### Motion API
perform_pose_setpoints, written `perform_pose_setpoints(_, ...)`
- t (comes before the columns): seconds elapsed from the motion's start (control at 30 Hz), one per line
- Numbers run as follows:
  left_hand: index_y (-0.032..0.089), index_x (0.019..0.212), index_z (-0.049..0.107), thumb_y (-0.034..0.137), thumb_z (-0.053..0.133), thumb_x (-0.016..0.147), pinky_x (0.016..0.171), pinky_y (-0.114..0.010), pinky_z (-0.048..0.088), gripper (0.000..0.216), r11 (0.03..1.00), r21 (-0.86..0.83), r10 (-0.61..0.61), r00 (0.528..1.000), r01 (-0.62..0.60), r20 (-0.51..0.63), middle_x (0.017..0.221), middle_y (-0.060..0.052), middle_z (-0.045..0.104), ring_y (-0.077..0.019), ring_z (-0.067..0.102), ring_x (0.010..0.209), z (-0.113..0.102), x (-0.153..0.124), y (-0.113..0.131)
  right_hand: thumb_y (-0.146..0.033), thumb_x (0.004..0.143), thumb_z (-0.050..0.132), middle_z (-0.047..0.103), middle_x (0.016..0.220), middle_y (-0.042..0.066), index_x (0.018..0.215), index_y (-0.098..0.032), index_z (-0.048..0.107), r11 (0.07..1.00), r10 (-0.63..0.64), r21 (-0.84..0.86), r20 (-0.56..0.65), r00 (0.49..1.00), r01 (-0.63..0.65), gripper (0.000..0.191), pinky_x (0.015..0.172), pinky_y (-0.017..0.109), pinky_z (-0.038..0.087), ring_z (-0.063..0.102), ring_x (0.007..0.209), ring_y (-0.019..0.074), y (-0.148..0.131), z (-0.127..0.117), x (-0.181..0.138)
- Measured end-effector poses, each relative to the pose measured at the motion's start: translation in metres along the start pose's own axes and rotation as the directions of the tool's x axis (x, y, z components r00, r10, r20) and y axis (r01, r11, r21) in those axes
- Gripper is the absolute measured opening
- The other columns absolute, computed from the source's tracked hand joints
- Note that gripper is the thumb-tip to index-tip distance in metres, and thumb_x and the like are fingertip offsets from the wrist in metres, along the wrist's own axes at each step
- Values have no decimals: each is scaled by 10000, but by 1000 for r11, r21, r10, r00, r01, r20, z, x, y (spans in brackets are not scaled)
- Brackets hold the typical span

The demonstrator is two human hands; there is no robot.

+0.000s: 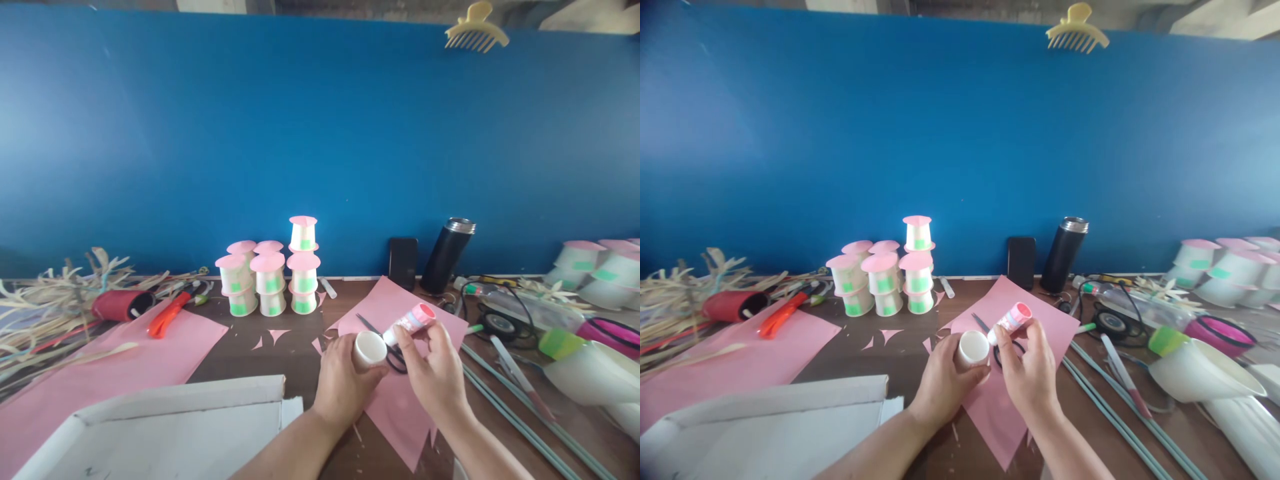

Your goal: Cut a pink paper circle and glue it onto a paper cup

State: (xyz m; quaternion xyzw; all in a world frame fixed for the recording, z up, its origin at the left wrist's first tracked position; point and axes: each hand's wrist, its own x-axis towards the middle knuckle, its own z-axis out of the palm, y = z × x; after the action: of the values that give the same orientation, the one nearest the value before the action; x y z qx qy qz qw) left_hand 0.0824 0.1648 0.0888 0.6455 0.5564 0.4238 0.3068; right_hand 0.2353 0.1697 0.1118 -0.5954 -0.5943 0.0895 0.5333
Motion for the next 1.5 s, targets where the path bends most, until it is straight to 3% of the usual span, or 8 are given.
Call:
perform_pose_setpoints(0.17,219,947,597,349,729,643,786,-322,409,357,999,-31,-28,1000,28,3,934,-19,633,-222,565,911,0,-1,-1,-488,817,599,647,820,23,874,-227,575,998,37,52,-58,998,-34,268,706,335,459,623,779,229,-2,-6,1)
perform_pose_setpoints(0.33,218,936,587,357,714,655,753,-310,412,338,998,-40,-49,999,49,-4,914,-19,626,-212,568,879,0,-2,0,-451,821,614,669,823,22,912,-232,568,980,8,197,80,997,-23,242,670,301,490,640,770,221,-11,-6,-5)
perform_pose_setpoints(0.63,208,911,564,311,689,657,757,-322,412,301,998,0,-60,997,60,-46,897,-30,608,-217,555,876,0,-1,1,-426,834,595,642,804,12,907,-237,548,992,-99,88,144,985,87,208,649,296,487,619,734,205,-10,-2,-12)
perform_pose_setpoints(0.77,207,915,567,334,697,659,767,-334,412,314,999,35,-21,998,23,-52,899,-37,607,-227,551,887,1,0,0,-400,843,589,617,774,10,897,-233,541,987,-160,9,113,981,160,182,658,308,487,604,707,203,-6,-2,-10)
perform_pose_setpoints(0.93,203,884,551,345,691,663,755,-343,416,298,998,60,-18,998,22,-65,878,-42,600,-232,553,866,0,-1,2,-374,846,605,635,876,34,932,-233,566,985,-141,108,54,989,134,169,697,306,488,621,813,219,-9,-4,-9)
perform_pose_setpoints(1.07,205,862,551,321,680,663,758,-352,417,264,996,89,-20,998,25,-59,864,-50,598,-242,551,868,-1,-2,4,-338,854,600,618,893,36,972,-231,558,960,-217,210,132,967,187,165,733,327,478,606,814,219,-17,-7,-15)
perform_pose_setpoints(1.23,213,909,558,289,645,683,760,-352,413,254,996,93,8,998,-2,-56,890,-55,600,-241,545,872,0,-2,1,-276,862,595,580,869,20,978,-240,540,934,-353,147,212,911,327,134,701,309,459,576,766,193,-23,-5,-19)
perform_pose_setpoints(1.5,212,882,548,276,639,685,767,-341,416,227,997,80,23,998,-18,-58,877,-42,603,-231,555,869,1,-2,-1,-277,866,573,552,841,19,944,-223,527,930,-367,69,165,916,360,105,713,329,445,550,763,196,-17,-4,-13)
